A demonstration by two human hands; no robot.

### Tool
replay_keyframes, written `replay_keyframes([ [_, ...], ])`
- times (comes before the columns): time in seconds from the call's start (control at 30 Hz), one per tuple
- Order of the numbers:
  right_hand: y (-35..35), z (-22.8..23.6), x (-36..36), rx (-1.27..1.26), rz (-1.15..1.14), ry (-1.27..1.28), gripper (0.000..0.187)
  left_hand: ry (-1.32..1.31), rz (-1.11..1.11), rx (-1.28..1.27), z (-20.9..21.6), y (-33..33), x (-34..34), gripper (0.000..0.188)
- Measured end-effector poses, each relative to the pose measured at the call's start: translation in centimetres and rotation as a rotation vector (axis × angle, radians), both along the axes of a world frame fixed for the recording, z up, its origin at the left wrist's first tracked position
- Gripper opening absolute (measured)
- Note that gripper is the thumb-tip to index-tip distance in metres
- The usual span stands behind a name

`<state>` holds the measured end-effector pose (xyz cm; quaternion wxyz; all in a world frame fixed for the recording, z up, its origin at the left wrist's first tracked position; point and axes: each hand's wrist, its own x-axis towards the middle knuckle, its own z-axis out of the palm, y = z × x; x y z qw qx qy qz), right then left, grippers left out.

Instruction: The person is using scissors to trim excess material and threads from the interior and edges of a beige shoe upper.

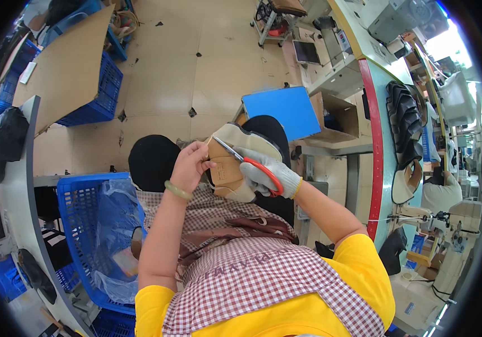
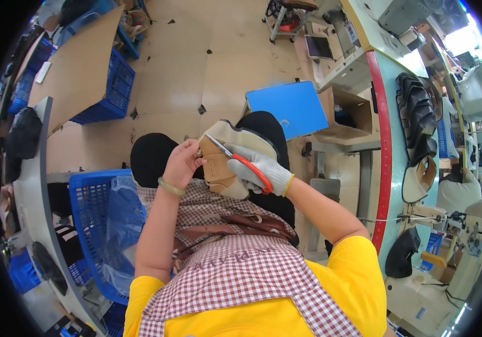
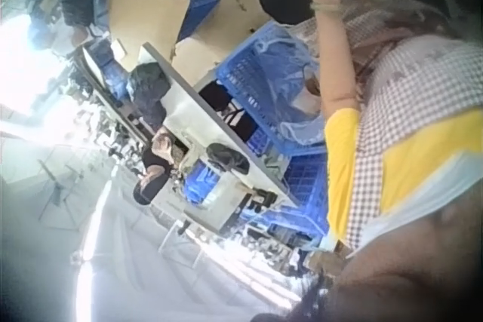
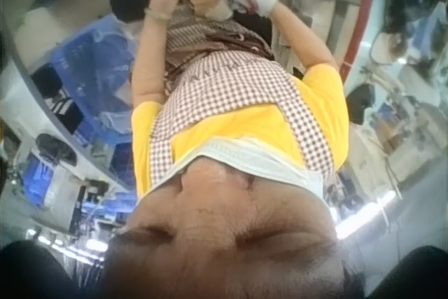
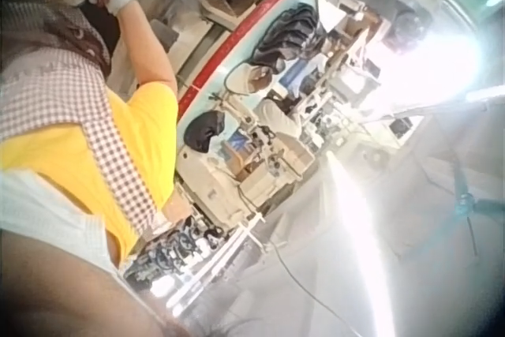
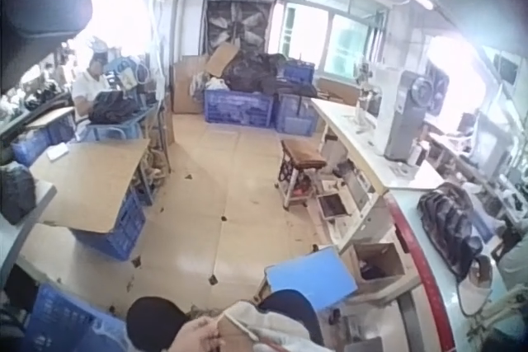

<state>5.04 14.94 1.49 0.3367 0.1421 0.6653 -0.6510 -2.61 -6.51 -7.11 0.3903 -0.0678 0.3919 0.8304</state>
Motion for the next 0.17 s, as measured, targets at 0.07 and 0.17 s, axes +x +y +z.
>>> replay_keyframes([
  [0.07, -0.1, 0.8, -0.6, -0.087, 0.002, 0.008, 0.056, 0.151, 0.227, 0.032, 2.4, -0.2, 1.1, 0.009],
  [0.17, -1.4, 1.5, -1.5, -0.319, 0.05, -0.008, 0.063, 0.287, 0.39, 0.046, 4.1, -1.5, 2.6, 0.013],
])
